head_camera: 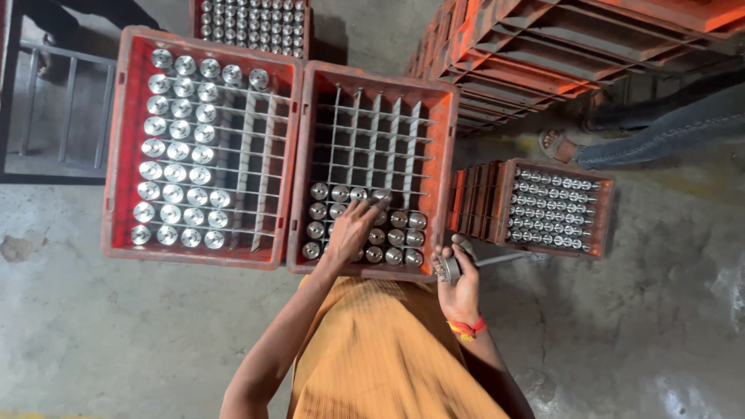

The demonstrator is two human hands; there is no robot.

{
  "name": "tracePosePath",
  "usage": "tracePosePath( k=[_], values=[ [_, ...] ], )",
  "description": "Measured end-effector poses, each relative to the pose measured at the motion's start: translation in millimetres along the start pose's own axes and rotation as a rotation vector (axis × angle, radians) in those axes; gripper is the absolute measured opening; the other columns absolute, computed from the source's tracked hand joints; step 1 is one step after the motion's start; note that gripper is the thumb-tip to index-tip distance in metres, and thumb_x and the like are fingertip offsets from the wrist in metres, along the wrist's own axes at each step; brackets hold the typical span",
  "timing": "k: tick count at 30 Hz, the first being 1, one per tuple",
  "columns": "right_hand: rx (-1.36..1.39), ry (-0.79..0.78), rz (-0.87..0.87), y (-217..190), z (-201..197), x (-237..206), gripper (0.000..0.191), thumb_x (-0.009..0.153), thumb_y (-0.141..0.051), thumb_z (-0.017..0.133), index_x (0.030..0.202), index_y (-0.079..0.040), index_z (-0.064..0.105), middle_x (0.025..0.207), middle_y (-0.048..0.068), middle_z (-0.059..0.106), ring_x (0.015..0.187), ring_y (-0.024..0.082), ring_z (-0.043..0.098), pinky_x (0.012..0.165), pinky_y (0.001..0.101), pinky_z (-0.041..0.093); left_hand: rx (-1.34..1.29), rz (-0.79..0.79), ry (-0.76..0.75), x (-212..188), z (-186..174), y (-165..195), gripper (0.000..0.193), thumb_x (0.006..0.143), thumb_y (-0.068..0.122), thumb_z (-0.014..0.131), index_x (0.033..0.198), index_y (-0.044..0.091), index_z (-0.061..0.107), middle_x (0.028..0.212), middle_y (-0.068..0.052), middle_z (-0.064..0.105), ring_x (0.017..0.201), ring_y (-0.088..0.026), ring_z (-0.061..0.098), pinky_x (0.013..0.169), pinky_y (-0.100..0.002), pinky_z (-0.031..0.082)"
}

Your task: The person stands over red plastic crates filled with silver cup-shaped metal parts, picks up a part, fits it onto a mating piece and tightens it using a socket wrench, then places the assembled part into a divided crate. The person repeats this assembly cycle for many parts, working through the crate contents.

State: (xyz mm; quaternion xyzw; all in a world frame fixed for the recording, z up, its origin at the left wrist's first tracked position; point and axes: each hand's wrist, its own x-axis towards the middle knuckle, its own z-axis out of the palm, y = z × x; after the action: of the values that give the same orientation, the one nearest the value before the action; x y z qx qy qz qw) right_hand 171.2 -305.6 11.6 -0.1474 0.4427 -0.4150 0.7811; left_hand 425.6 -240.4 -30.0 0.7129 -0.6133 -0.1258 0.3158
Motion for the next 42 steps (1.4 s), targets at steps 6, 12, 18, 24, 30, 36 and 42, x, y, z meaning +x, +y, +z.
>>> tracePosePath(
  k=[6, 12, 18, 24, 30, 36, 42],
  values=[
    [-0.072, 0.000, 0.058, 26, -1, -13, 0.014, 0.103, -0.008, 0.057, 0.114, -0.004, 0.065, 0.088, 0.006, 0.067, 0.094, 0.022, 0.067, 0.088, 0.0370, 0.056, -0.125, -0.107, 0.145, -58, -54, -23, 0.030, 0.081, 0.007, 0.073, 0.109, 0.013, 0.068, 0.091, -0.009, 0.068, 0.090, -0.033, 0.068, 0.075, -0.045, 0.053],
    [-0.087, -0.019, 0.125, 53, 9, -17, 0.013, 0.101, -0.006, 0.058, 0.112, -0.004, 0.065, 0.085, 0.006, 0.066, 0.092, 0.022, 0.068, 0.087, 0.0371, 0.056, 0.390, -0.565, 0.286, -102, -144, -120, 0.042, 0.084, 0.019, 0.076, 0.123, 0.006, 0.071, 0.121, -0.023, 0.059, 0.114, -0.043, 0.054, 0.094, -0.052, 0.045],
    [-0.185, -0.086, 0.164, 89, 41, -13, 0.015, 0.099, -0.005, 0.059, 0.113, -0.002, 0.064, 0.086, 0.007, 0.067, 0.089, 0.021, 0.068, 0.086, 0.0366, 0.057, 0.487, -0.670, 0.186, -84, -143, -165, 0.048, 0.093, 0.047, 0.074, 0.116, 0.006, 0.070, 0.144, -0.024, 0.049, 0.138, -0.042, 0.042, 0.110, -0.056, 0.032],
    [-0.188, -0.066, 0.192, 92, 52, -26, 0.015, 0.098, -0.005, 0.061, 0.113, -0.002, 0.064, 0.085, 0.006, 0.066, 0.087, 0.018, 0.067, 0.087, 0.0360, 0.055, 0.039, -0.495, 0.440, -116, -202, -132, 0.045, 0.081, 0.030, 0.087, 0.115, 0.005, 0.071, 0.137, -0.020, 0.058, 0.133, -0.036, 0.054, 0.108, -0.047, 0.047],
    [-0.249, -0.131, 0.101, 89, 74, -36, 0.017, 0.101, -0.007, 0.059, 0.115, -0.001, 0.066, 0.089, 0.005, 0.063, 0.082, 0.015, 0.064, 0.094, 0.0372, 0.058, -1.394, -0.559, 0.566, -96, -166, -82, 0.046, 0.078, 0.019, 0.081, 0.120, 0.008, 0.066, 0.104, -0.007, 0.071, 0.089, -0.015, 0.067, 0.078, -0.028, 0.056],
    [-0.325, -0.220, 0.022, 56, 122, -55, 0.021, 0.106, -0.018, 0.054, 0.116, -0.001, 0.062, 0.100, 0.011, 0.070, 0.084, 0.014, 0.064, 0.074, 0.0292, 0.049, -0.791, -0.503, 0.191, -56, -106, 35, 0.029, 0.077, 0.009, 0.082, 0.103, 0.001, 0.071, 0.093, -0.008, 0.077, 0.081, -0.015, 0.068, 0.070, -0.035, 0.057],
    [-0.277, -0.348, -0.073, 21, 137, -63, 0.024, 0.110, -0.022, 0.050, 0.121, -0.001, 0.056, 0.113, 0.014, 0.069, 0.093, 0.016, 0.064, 0.085, 0.0316, 0.055, -0.680, -0.711, -0.302, -35, -126, 115, 0.030, 0.074, 0.017, 0.082, 0.100, 0.006, 0.072, 0.078, -0.011, 0.077, 0.066, -0.023, 0.074, 0.064, -0.041, 0.056]
  ],
)
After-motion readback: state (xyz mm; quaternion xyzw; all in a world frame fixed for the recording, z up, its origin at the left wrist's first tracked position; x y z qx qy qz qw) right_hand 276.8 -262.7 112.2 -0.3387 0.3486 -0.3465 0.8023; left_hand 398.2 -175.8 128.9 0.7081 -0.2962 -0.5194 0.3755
